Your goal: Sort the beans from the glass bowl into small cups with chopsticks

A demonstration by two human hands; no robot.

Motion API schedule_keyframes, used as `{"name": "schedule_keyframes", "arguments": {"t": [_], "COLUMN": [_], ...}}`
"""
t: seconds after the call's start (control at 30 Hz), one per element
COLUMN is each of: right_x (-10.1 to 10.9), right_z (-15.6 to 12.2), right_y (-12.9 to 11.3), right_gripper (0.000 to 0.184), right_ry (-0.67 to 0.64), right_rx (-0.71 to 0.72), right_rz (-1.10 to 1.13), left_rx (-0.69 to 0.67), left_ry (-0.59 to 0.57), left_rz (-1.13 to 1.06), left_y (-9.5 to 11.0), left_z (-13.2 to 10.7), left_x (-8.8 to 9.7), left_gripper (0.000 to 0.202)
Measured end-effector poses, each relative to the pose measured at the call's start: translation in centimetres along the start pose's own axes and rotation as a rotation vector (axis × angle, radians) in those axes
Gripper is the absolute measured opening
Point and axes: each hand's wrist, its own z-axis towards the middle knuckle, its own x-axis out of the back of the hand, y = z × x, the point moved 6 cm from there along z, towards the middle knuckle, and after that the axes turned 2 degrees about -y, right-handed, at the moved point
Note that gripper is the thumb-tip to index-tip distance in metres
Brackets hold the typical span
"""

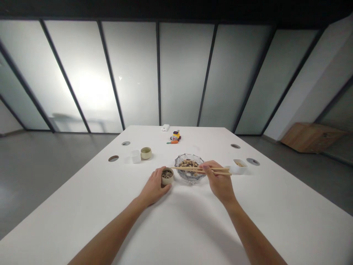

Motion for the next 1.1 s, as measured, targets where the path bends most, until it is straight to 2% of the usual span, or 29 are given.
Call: {"name": "schedule_keyframes", "arguments": {"t": [0.1, 0.2, 0.33, 0.4, 0.47, 0.57, 0.7, 0.83, 0.97, 1.1], "right_x": [2.1, 2.9, 1.1, -0.2, -1.1, -1.2, 0.6, 2.8, 3.7, 2.2], "right_z": [0.9, 2.4, 3.5, 3.4, 3.0, 2.4, 2.3, 2.9, 3.4, 3.6], "right_y": [-0.8, 0.2, 2.2, 2.6, 2.8, 3.2, 3.2, 3.3, 3.3, 2.9], "right_gripper": [0.051, 0.054, 0.052, 0.053, 0.056, 0.057, 0.059, 0.068, 0.074, 0.070], "right_ry": [0.084, 0.002, -0.191, -0.214, -0.196, -0.130, -0.015, 0.071, 0.097, 0.002], "right_rx": [0.109, 0.044, -0.112, -0.092, -0.040, 0.020, 0.079, 0.029, -0.041, 0.025], "right_rz": [-0.220, -0.307, -0.239, -0.192, -0.171, -0.177, -0.246, -0.289, -0.305, -0.331], "left_rx": [-0.002, -0.001, 0.001, -0.001, 0.001, 0.003, 0.006, -0.005, -0.008, -0.011], "left_ry": [-0.007, -0.006, -0.009, -0.013, -0.016, -0.026, -0.031, -0.021, -0.015, -0.010], "left_rz": [0.003, 0.002, -0.004, -0.004, -0.002, 0.000, 0.001, -0.008, -0.007, -0.006], "left_y": [-0.1, -0.2, -0.2, -0.2, -0.1, -0.1, 0.0, -0.2, -0.6, -1.0], "left_z": [0.0, 0.0, 0.1, 0.1, 0.1, 0.2, 0.2, 0.1, 0.1, 0.2], "left_x": [0.0, -0.1, -0.1, -0.2, -0.2, -0.1, -0.2, -0.2, -0.4, -0.5], "left_gripper": [0.069, 0.069, 0.069, 0.069, 0.069, 0.070, 0.070, 0.069, 0.071, 0.069]}}
